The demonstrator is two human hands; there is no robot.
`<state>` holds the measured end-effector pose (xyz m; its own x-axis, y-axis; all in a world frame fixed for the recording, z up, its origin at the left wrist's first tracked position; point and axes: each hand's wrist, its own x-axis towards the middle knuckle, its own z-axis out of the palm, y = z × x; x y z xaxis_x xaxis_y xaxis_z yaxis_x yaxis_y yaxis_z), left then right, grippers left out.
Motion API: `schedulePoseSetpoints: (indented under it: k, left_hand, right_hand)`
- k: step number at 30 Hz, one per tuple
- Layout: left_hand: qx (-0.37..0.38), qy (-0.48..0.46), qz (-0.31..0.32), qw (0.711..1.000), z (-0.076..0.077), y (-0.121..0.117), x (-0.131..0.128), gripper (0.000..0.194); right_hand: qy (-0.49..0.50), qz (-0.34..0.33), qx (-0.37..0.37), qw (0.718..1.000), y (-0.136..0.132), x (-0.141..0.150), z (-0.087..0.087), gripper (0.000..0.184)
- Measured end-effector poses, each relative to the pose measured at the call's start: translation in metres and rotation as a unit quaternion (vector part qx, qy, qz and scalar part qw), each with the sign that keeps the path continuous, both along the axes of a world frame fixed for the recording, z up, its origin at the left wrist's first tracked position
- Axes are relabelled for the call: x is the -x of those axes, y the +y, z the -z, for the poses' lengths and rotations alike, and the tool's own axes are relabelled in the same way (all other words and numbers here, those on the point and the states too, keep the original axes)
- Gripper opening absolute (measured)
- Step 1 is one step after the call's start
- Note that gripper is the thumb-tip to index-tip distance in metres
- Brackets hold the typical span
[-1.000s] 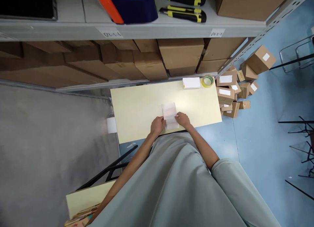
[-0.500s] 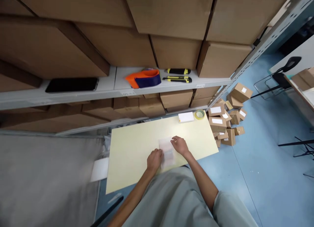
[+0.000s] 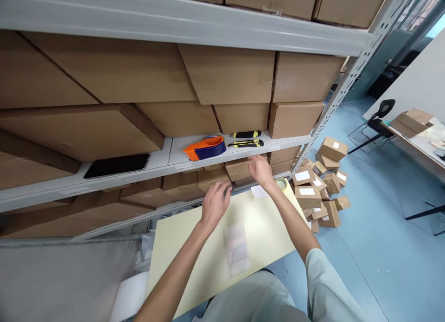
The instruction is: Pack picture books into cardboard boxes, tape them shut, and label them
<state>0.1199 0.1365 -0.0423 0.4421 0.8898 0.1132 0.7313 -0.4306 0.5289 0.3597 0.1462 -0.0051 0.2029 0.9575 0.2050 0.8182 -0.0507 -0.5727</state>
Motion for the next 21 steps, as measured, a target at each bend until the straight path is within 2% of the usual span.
schedulePoseSetpoints:
  k: [2,5,9,13,16,21]
  left_hand:
    - [-0.040,-0.030,0.022,0.999,-0.018,0.028,-0.010,0.049]
    - [-0.087,-0.036,0.086,0.992,-0.029,0.063,-0.029,0.062]
    - [-0.072,0.013,0.121,0.990,-0.023,0.090,-0.052,0.075]
    - [-0.069,0.055,0.111,0.990,-0.010,0.094,-0.063,0.079]
    - [-0.062,0.067,0.110,0.990,-0.009,0.093,-0.065,0.068]
    - [-0.023,0.116,0.108,0.987,-0.026,0.093,-0.061,0.027]
  right_hand:
    - [-0.057,-0.013,-0.028,0.998,0.024,-0.010,-0.018,0.033]
    - [-0.126,-0.046,-0.014,0.991,0.051,-0.022,-0.035,0.036]
    - [-0.179,-0.067,0.057,0.980,0.070,-0.029,-0.039,0.036]
    - [-0.188,-0.052,0.072,0.978,0.077,-0.027,-0.035,0.037]
    - [-0.181,-0.043,0.071,0.980,0.080,-0.024,-0.035,0.033]
    - [-0.178,-0.035,0.069,0.981,0.070,-0.019,-0.041,0.030]
